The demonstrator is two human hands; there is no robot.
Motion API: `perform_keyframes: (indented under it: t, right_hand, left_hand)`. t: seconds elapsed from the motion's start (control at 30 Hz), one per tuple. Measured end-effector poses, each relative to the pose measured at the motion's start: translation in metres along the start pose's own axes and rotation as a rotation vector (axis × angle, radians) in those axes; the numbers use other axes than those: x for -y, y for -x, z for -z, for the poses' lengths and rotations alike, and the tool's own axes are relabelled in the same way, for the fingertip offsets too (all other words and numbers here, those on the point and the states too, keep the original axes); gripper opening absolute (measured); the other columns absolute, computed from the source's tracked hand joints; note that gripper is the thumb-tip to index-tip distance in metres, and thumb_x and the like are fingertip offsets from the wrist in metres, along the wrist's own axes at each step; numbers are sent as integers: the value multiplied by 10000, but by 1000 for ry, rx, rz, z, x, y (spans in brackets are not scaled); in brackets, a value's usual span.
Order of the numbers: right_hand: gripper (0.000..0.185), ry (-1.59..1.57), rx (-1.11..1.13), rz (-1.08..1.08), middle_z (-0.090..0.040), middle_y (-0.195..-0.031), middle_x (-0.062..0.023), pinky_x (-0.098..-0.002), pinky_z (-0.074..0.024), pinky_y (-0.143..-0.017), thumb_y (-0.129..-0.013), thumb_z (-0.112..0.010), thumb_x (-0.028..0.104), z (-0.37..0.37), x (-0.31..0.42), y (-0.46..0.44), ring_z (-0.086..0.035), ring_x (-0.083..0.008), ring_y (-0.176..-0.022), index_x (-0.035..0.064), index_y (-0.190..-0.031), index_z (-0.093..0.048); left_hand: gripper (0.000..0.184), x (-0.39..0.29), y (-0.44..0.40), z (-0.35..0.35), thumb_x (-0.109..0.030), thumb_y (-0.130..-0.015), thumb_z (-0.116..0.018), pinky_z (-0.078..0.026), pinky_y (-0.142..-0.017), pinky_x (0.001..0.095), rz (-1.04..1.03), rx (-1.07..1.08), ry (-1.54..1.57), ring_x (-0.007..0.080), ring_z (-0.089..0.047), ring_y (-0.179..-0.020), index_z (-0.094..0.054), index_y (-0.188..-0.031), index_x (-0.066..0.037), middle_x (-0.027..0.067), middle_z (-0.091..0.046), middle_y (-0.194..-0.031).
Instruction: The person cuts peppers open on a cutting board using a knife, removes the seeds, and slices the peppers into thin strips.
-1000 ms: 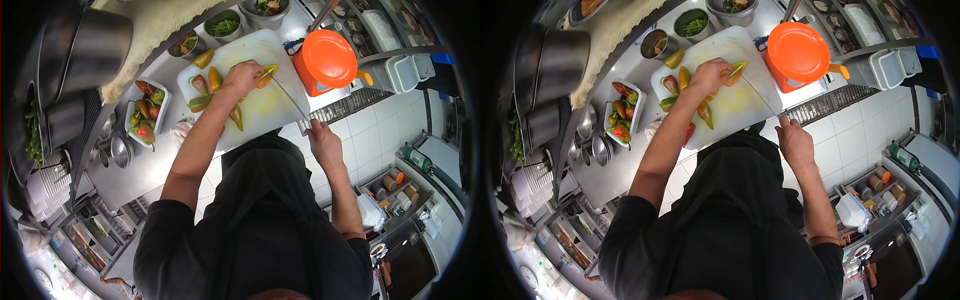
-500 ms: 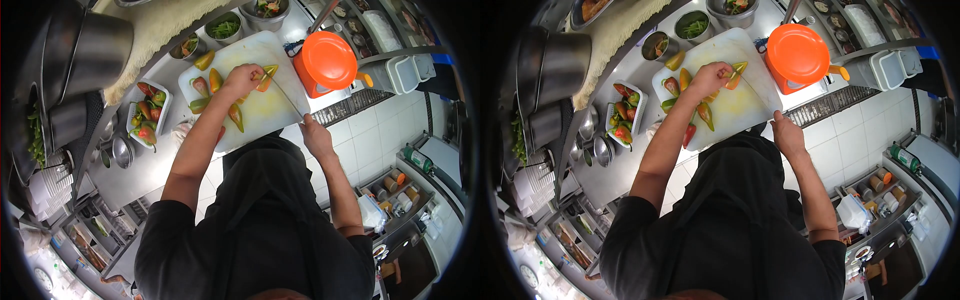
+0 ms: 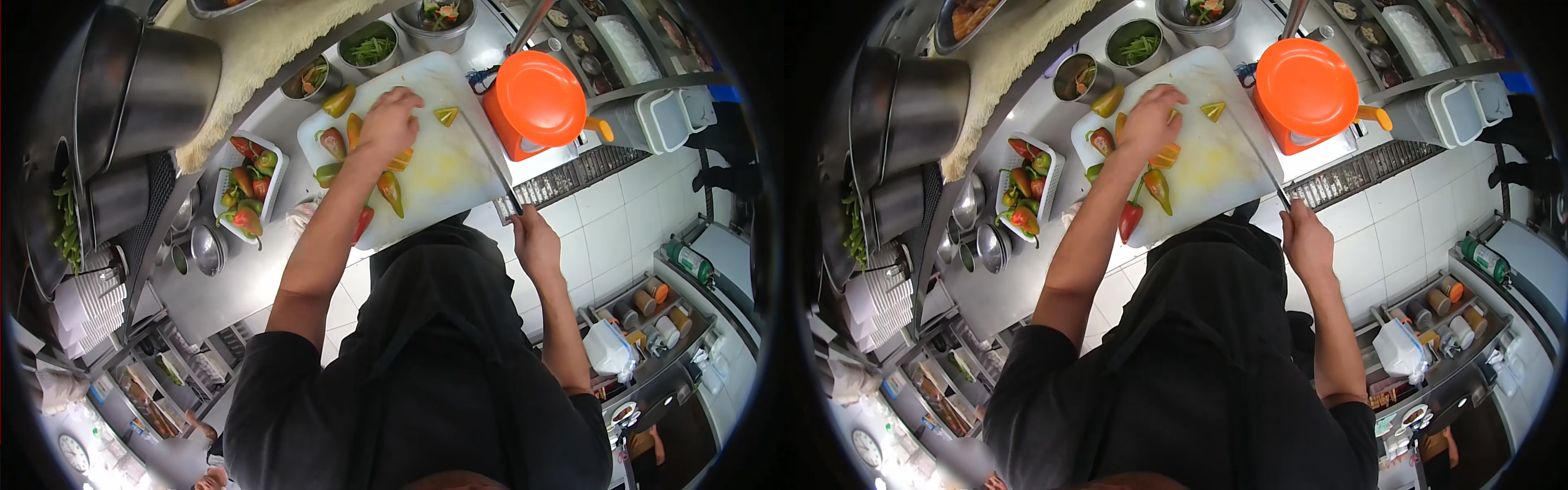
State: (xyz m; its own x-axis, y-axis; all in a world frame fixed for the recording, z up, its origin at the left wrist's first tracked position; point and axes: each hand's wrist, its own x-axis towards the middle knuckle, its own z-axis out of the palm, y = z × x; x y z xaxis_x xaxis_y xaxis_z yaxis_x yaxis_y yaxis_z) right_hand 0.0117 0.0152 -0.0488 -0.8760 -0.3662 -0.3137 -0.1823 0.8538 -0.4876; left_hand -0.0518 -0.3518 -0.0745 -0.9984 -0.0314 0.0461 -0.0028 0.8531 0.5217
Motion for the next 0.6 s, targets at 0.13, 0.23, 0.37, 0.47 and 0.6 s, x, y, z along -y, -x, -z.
perform_keyframes:
  t: [0.13,0.23,0.37,0.47,0.6]
  right_hand:
    - [223,-41,7,-87,-713,-900,-218,-600,-539,-730,-1074,-649,242,-10,-8,6,-697,-485,-851,47,-1046,-544]
    - [227,-32,-8,-54,-707,-861,-222,-595,-539,-718,-1073,-652,241,-18,-7,3,-697,-485,-832,43,-1043,-544]
    - [228,-63,-47,-17,-700,-846,-229,-583,-543,-702,-1068,-658,239,-18,7,1,-699,-481,-810,36,-1052,-556]
    - [224,-90,-45,-11,-706,-861,-234,-589,-543,-699,-1070,-655,235,-16,18,0,-701,-483,-808,32,-1062,-559]
    - [234,-76,28,-30,-720,-878,-256,-599,-546,-722,-1065,-655,225,-16,31,3,-711,-497,-831,15,-1060,-552]
  left_hand:
    - [393,-12,-25,-32,-27,-888,-702,-516,-1116,463,-128,174,63,352,-633,-1288,-719,-1275,-97,109,-654,-1371]
    - [380,-15,-31,-40,-44,-905,-709,-547,-1055,455,-79,254,37,354,-668,-1212,-713,-1282,-90,122,-672,-1315]
    - [340,-16,-21,-53,-80,-908,-743,-583,-934,450,26,209,87,349,-723,-1038,-718,-1247,-71,157,-702,-1183]
    - [351,-28,-14,-53,-106,-896,-777,-565,-1020,494,132,206,102,409,-692,-1175,-709,-1235,-47,202,-710,-1233]
    - [303,-24,-8,-73,-125,-873,-822,-597,-842,459,118,16,81,340,-739,-902,-726,-1146,-34,166,-729,-1006]
